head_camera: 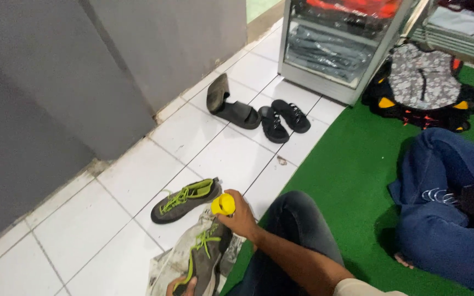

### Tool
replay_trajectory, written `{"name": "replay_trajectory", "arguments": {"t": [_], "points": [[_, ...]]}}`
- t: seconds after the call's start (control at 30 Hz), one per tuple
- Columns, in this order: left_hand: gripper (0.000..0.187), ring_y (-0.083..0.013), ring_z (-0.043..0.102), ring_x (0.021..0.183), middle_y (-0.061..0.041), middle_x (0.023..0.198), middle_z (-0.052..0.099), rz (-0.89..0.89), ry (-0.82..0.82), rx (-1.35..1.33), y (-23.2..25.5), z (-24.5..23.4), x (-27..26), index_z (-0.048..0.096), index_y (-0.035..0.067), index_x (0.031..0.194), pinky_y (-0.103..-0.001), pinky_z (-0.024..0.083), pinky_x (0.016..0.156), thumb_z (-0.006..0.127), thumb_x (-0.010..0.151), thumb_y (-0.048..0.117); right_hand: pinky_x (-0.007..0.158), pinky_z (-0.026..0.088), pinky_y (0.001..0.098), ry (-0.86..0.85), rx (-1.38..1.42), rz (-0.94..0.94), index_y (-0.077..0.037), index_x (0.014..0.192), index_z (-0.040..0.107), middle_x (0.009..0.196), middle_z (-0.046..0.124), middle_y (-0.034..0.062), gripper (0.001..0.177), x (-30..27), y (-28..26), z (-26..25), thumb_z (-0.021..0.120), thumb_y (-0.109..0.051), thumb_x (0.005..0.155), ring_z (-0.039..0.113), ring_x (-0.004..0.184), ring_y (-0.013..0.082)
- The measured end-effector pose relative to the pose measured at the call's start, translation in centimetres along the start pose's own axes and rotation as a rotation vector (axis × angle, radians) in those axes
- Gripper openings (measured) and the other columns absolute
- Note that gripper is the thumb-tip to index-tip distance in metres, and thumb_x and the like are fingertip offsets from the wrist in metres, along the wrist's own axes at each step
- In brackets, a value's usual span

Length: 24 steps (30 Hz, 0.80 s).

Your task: Cleaning a shoe by scrubbing it with a sponge while sitting on the floor.

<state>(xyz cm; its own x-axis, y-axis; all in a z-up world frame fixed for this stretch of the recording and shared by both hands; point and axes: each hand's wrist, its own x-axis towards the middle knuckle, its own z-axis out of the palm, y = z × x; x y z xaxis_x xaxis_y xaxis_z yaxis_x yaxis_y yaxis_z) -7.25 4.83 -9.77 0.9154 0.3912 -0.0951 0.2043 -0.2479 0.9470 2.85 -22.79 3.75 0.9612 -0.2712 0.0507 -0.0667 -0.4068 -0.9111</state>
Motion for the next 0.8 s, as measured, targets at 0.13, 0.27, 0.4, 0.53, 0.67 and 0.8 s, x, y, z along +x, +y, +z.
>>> {"name": "replay_trajectory", "arguments": {"t": [0.13, 0.27, 0.4, 0.53, 0.67, 0.8], "points": [[0.032, -0.0198, 0.070, 0.110, -0.008, 0.109, 0.079, -0.133, -0.171, 0.155, 0.3, -1.1, 1.9, 0.073, 0.012, 0.104, -0.032, 0.050, 0.099, 0.078, 0.085, 0.037, 0.096, 0.048, 0.0375, -0.102, 0.026, -0.286, -0.010, 0.140, 0.049, 0.128, 0.059, 0.0093, 0.078, 0.3, 2.1, 0.9, 0.084, -0.031, 0.075, 0.061, 0.111, 0.0254], [0.053, -0.0275, 0.056, 0.134, -0.003, 0.143, 0.061, -0.505, -0.223, 0.237, 11.1, -2.4, -0.4, 0.063, 0.021, 0.131, -0.042, 0.046, 0.111, 0.058, 0.092, 0.056, 0.082, 0.053, 0.0429, -0.213, -0.123, -0.353, -0.005, 0.137, 0.054, 0.124, 0.061, 0.0163, 0.071, -0.7, -0.4, 0.6, 0.085, -0.032, 0.079, 0.062, 0.103, 0.0310], [0.054, -0.0385, 0.058, 0.130, -0.019, 0.136, 0.062, -0.349, -0.323, 0.148, 13.4, -3.4, -1.4, 0.062, 0.013, 0.125, -0.052, 0.047, 0.105, 0.055, 0.097, 0.059, 0.083, 0.052, 0.0472, -0.242, -0.294, -0.381, -0.005, 0.126, 0.063, 0.111, 0.065, 0.0171, 0.068, -2.9, -0.8, 1.6, 0.093, -0.024, 0.067, 0.063, 0.101, 0.0364], [0.053, -0.0503, 0.056, 0.131, -0.032, 0.141, 0.057, -0.340, -0.333, 0.169, 14.6, -3.4, -2.0, 0.056, 0.009, 0.131, -0.064, 0.048, 0.103, 0.048, 0.107, 0.056, 0.081, 0.055, 0.0533, -0.221, -0.249, -0.542, 0.000, 0.118, 0.064, 0.101, 0.062, 0.0215, 0.061, -8.6, -0.5, 5.0, 0.092, -0.027, 0.069, 0.063, 0.094, 0.0437], [0.033, -0.0345, 0.071, 0.084, -0.024, 0.100, 0.071, -0.238, -0.338, 0.133, 11.8, -3.1, -1.1, 0.063, 0.009, 0.117, -0.048, 0.052, 0.074, 0.059, 0.107, 0.041, 0.080, 0.050, 0.0453, -0.481, -0.273, -0.717, -0.003, 0.121, 0.064, 0.093, 0.059, 0.0146, 0.060, -11.9, -0.8, 5.7, 0.086, -0.026, 0.070, 0.060, 0.083, 0.0369], [0.029, -0.0345, 0.069, 0.084, -0.026, 0.104, 0.069, -0.202, -0.334, 0.143, 10.9, -3.2, -1.2, 0.063, 0.008, 0.113, -0.049, 0.053, 0.076, 0.061, 0.106, 0.036, 0.101, 0.029, 0.0672, -0.655, -0.527, -0.212, -0.013, 0.125, 0.065, 0.116, 0.065, 0.0123, 0.054, -8.0, -11.1, 2.4, 0.083, -0.024, 0.075, 0.057, 0.112, 0.0378]]}}
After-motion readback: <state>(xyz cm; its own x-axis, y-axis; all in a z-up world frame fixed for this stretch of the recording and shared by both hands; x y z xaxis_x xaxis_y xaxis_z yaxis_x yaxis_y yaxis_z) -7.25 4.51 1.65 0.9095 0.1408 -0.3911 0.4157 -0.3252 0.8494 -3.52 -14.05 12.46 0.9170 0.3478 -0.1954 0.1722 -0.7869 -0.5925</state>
